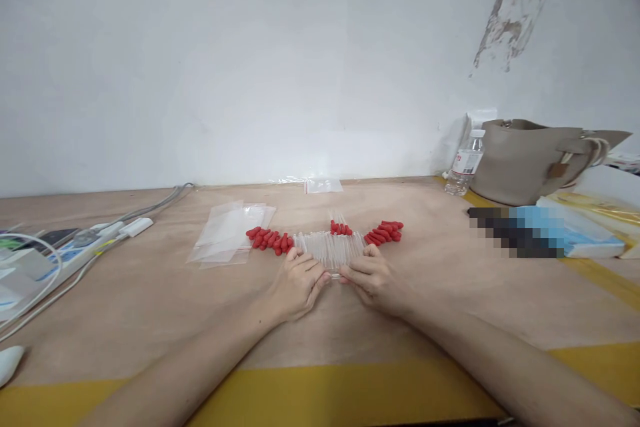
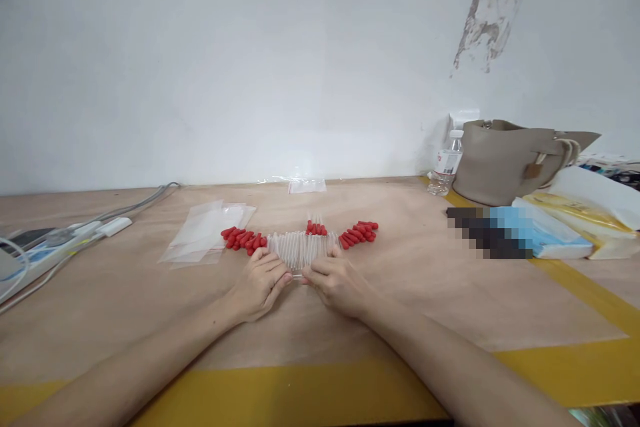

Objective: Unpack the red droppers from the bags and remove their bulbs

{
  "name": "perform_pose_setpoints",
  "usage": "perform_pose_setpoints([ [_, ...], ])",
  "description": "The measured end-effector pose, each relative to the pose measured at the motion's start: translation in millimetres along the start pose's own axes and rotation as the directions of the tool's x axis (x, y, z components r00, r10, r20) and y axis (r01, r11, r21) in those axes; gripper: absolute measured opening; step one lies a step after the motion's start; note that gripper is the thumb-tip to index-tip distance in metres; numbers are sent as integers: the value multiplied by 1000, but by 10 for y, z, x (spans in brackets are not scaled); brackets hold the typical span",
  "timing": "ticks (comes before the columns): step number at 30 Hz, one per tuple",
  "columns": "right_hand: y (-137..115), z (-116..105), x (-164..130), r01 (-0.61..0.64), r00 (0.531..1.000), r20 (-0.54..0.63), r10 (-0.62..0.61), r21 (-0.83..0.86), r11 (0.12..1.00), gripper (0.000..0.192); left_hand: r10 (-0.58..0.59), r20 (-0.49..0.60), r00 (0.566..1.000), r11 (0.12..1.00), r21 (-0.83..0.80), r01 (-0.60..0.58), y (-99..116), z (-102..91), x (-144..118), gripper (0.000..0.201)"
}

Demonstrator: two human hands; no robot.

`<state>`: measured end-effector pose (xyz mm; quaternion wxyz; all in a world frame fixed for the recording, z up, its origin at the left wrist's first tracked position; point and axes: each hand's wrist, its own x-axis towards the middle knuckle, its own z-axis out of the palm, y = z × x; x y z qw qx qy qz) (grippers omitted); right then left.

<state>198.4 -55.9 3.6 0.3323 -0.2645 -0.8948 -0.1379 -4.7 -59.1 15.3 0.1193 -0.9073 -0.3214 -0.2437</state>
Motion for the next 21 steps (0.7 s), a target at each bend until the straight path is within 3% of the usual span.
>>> perform_pose_setpoints([
  [7, 56, -55, -24, 10, 998, -68, -14, -58, 998, 26, -13, 35, 999, 1000, -1, 13, -24, -87, 4, 28],
  [9, 116, -84, -25, -50, 994, -97, 47, -32, 998, 26, -77, 13, 997, 997, 1, 77, -90, -116, -12, 31],
  [11, 210, -125, -19, -175, 973, -153, 174, 3, 985, 25, -220, -25, 975, 975, -29, 220, -215, -174, -33, 34],
  [14, 361, -183, 0, -434, 883, -195, 426, 1, 901, 26, -470, -88, 878, 879, -135, 457, -501, -317, -69, 33],
  [16, 432, -195, 12, -574, 814, -144, 562, -59, 817, 26, -600, -191, 777, 799, -193, 570, -725, -415, -101, 30],
  [19, 471, -161, 18, -671, 738, -45, 673, -148, 726, 23, -696, -226, 681, 717, -171, 676, -1059, -489, -189, 32],
  [21, 469, -117, 14, -689, 715, -7, 700, -180, 702, 21, -774, -211, 597, 630, -170, 757, -1259, -469, -279, 32],
])
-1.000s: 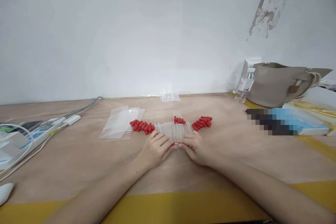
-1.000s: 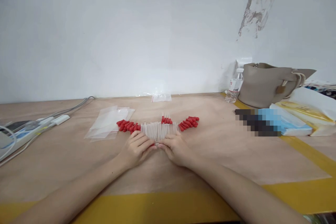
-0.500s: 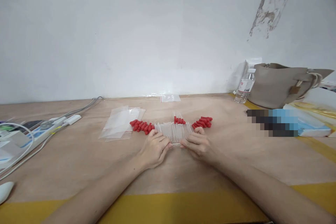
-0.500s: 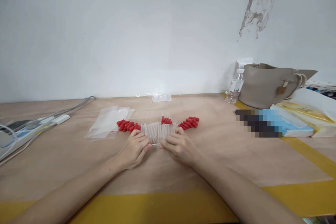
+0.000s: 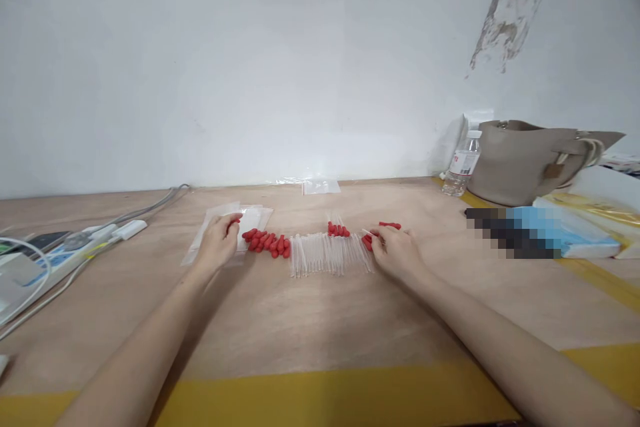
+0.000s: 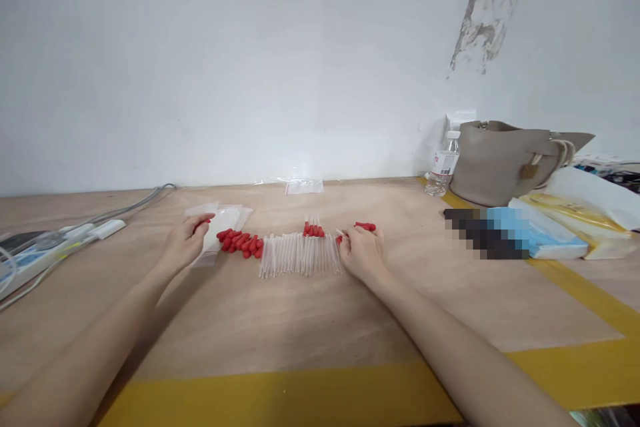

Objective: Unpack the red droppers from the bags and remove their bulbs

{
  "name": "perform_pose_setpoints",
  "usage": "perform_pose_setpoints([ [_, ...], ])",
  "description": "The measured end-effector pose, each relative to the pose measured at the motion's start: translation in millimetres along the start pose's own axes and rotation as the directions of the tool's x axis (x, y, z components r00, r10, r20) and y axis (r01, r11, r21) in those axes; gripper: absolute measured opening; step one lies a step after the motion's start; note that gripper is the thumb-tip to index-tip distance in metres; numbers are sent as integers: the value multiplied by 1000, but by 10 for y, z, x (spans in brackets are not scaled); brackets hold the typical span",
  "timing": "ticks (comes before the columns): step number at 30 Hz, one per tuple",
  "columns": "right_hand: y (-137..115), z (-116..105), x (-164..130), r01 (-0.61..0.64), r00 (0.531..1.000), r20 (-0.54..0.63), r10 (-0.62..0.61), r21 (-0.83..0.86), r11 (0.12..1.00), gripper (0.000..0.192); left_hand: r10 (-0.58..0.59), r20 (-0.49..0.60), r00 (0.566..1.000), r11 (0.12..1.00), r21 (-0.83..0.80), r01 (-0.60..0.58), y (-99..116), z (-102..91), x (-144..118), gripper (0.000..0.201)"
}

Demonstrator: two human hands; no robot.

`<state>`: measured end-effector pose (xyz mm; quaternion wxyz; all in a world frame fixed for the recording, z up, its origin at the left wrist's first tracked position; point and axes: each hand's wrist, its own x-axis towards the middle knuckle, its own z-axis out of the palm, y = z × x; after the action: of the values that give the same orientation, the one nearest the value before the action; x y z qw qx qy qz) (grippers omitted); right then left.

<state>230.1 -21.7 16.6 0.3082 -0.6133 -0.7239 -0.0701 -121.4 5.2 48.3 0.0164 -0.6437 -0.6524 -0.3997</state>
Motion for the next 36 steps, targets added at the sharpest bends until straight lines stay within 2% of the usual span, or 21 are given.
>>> perform_pose_setpoints([
  [5, -8, 115, -17, 31, 1000, 4, -31, -43, 999, 15, -193, -59, 979, 974, -129, 184, -403, 145, 119, 36],
  [8, 1, 160, -25, 71, 997, -12, -72, -49, 996, 16, -278, -72, 958, 955, -130, 267, -451, 212, 155, 30],
  [10, 3, 169, -36, 100, 995, -12, -101, -52, 994, 18, -289, -51, 956, 955, -80, 285, -416, 233, 165, 29],
  [17, -16, 144, -76, 122, 993, 13, -121, -110, 986, 19, -227, 106, 968, 973, -14, 230, -373, 246, 145, 31],
  [25, -34, 77, -45, 22, 1000, 9, -22, -24, 999, 22, -229, 62, 971, 973, 59, 225, -355, 146, 117, 36],
  [28, -80, 1, 67, -31, 999, 39, 31, 16, 999, 22, -223, -2, 975, 968, 115, 221, -295, 119, 99, 34],
  [30, -129, -24, 210, -65, 988, 139, 66, -8, 998, 24, -170, -95, 981, 974, 137, 182, -255, 111, 82, 33],
  [32, -185, -2, 400, -103, 952, 280, 124, -86, 991, 25, -69, -205, 976, 980, 172, 105, -225, 111, 60, 33],
  [34, -238, 71, 607, -134, 923, 344, 171, -130, 982, 25, 34, -281, 959, 975, 220, 30, -211, 115, 35, 32],
  [36, -284, 176, 797, -175, 893, 389, 226, -162, 971, 20, 84, -304, 949, 967, 253, -5, -205, 121, 11, 31],
])
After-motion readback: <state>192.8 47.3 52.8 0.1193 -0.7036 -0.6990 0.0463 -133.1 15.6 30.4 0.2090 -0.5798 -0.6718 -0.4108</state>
